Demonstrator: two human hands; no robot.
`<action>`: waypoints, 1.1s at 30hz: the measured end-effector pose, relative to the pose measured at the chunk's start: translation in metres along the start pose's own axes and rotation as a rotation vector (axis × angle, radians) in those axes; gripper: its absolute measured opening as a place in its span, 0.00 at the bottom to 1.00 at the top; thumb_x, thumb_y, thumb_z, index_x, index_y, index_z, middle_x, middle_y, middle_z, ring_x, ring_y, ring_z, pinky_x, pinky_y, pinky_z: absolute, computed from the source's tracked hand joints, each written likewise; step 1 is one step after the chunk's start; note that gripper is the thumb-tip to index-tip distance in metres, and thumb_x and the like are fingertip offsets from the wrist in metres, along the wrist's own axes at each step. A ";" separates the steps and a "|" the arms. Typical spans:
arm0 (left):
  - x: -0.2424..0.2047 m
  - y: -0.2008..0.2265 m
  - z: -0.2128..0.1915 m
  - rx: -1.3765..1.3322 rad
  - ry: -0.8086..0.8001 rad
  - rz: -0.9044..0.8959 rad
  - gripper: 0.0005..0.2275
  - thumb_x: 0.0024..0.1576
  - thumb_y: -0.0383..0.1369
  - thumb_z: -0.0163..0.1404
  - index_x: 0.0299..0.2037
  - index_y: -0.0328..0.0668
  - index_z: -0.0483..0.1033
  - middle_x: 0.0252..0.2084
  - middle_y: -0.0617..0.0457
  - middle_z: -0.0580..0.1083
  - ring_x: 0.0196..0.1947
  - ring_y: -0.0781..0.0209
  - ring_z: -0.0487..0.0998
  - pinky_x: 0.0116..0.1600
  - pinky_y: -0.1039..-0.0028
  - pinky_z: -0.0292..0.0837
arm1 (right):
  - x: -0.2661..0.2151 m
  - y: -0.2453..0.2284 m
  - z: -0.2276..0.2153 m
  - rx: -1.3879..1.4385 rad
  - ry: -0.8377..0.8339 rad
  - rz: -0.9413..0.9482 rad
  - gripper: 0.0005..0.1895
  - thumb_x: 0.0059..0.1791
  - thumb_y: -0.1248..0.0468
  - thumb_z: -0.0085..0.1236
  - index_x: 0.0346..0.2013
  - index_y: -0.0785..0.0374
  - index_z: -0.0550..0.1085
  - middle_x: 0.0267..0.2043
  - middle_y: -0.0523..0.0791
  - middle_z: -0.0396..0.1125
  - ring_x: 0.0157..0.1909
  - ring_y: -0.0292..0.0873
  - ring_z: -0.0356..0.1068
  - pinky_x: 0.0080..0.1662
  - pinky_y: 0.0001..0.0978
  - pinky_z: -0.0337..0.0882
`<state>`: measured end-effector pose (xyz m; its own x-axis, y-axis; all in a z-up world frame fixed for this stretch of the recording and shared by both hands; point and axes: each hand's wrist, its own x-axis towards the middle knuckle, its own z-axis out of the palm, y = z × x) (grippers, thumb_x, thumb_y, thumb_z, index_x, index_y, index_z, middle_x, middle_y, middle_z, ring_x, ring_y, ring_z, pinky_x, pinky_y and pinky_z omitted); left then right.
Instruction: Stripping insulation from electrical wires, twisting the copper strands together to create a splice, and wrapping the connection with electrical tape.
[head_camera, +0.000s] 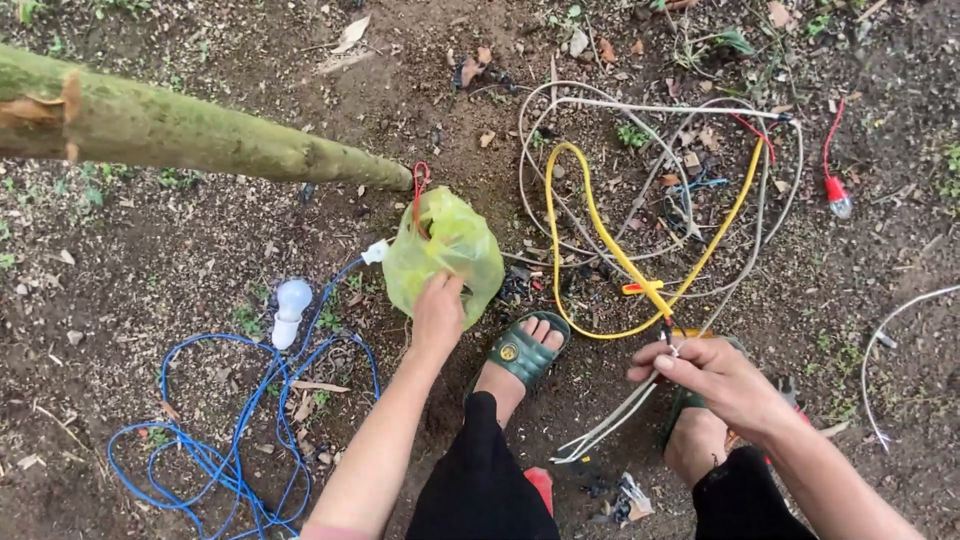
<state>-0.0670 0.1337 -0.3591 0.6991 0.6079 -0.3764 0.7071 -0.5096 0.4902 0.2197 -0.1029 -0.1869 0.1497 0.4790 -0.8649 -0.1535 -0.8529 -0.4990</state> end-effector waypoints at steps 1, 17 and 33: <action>0.011 0.003 0.005 -0.001 -0.005 0.004 0.18 0.54 0.15 0.52 0.56 0.32 0.77 0.43 0.47 0.74 0.44 0.53 0.74 0.48 0.66 0.74 | 0.000 0.003 0.000 0.003 0.004 0.004 0.16 0.50 0.61 0.54 0.42 0.61 0.88 0.42 0.45 0.88 0.52 0.40 0.82 0.66 0.40 0.67; 0.039 0.026 0.014 0.046 -0.173 -0.322 0.06 0.58 0.25 0.51 0.40 0.31 0.78 0.31 0.44 0.76 0.42 0.46 0.79 0.55 0.62 0.72 | -0.001 0.043 -0.006 0.384 -0.010 -0.382 0.16 0.51 0.64 0.55 0.44 0.70 0.85 0.34 0.54 0.84 0.40 0.44 0.78 0.49 0.41 0.72; 0.007 -0.044 -0.063 -0.552 0.448 -0.502 0.18 0.60 0.22 0.54 0.60 0.24 0.70 0.51 0.29 0.74 0.54 0.39 0.76 0.58 0.52 0.70 | -0.013 0.050 -0.024 0.481 0.060 -0.392 0.15 0.51 0.64 0.55 0.43 0.72 0.84 0.34 0.57 0.83 0.41 0.48 0.78 0.50 0.43 0.71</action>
<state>-0.1002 0.1989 -0.3333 0.1285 0.9230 -0.3628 0.6869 0.1810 0.7039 0.2337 -0.1569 -0.1989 0.3363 0.7136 -0.6146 -0.4963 -0.4203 -0.7596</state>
